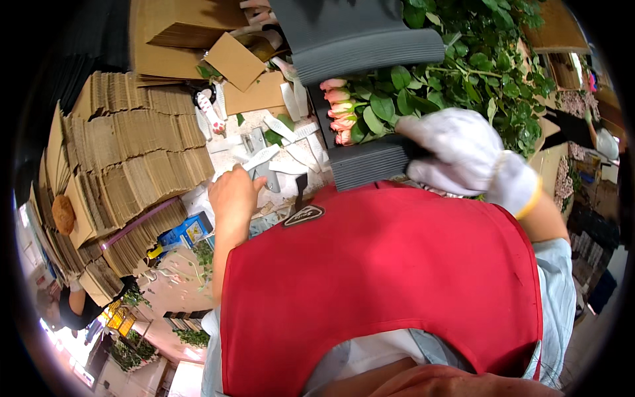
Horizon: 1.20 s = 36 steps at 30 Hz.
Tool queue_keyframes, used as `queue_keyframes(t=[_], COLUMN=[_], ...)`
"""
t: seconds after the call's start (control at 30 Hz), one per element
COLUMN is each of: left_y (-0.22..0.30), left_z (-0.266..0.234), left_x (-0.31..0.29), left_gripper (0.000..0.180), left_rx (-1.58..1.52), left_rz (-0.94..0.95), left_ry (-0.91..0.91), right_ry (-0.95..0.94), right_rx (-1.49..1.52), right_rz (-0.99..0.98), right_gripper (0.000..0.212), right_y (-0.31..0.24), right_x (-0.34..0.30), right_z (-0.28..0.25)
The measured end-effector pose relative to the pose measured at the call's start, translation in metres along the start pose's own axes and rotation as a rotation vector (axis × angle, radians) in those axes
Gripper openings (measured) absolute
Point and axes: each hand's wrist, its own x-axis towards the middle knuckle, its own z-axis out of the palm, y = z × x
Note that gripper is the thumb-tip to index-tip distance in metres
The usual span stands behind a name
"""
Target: The person selects roses from a large bundle, arranges them into a specific corrugated gray sleeve, adds a small piece of cardboard for support, and secures the package.
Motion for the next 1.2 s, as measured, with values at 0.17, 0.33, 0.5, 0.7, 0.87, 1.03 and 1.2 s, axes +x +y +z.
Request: queue_keyframes(t=[0.17, 0.33, 0.5, 0.7, 0.87, 1.03, 1.2], left_y=[0.054, 0.079, 0.080, 0.081, 0.075, 0.079, 0.074], left_z=[0.027, 0.076, 0.100, 0.099, 0.084, 0.091, 0.106], left_x=[0.049, 0.070, 0.076, 0.085, 0.082, 0.085, 0.085], left_gripper=[0.021, 0.044, 0.049, 0.049, 0.059, 0.060, 0.056], left_rx=[-0.733, -0.930, -0.893, -1.045, -0.777, -0.742, -0.712], left_rz=[0.581, 0.517, 0.520, 0.543, 0.565, 0.571, 0.490], left_ry=[0.105, 0.229, 0.259, 0.162, 0.134, 0.088, 0.094], right_ry=[0.037, 0.401, 0.645, 0.318, 0.013, -0.374, -0.310], right_rx=[-0.076, 0.503, 0.678, 0.444, 0.493, 0.503, 0.164], right_rz=[-0.015, 0.232, 0.500, 0.447, 0.202, -0.008, -0.288], right_gripper=[0.032, 0.044, 0.037, 0.033, 0.030, 0.030, 0.031], right_y=[0.015, 0.063, 0.158, 0.204, 0.155, 0.104, 0.049], right_x=[-0.002, -0.001, 0.023, 0.052, 0.033, 0.056, 0.078], right_z=[0.037, -0.029, -0.015, -0.013, -0.077, -0.072, -0.060])
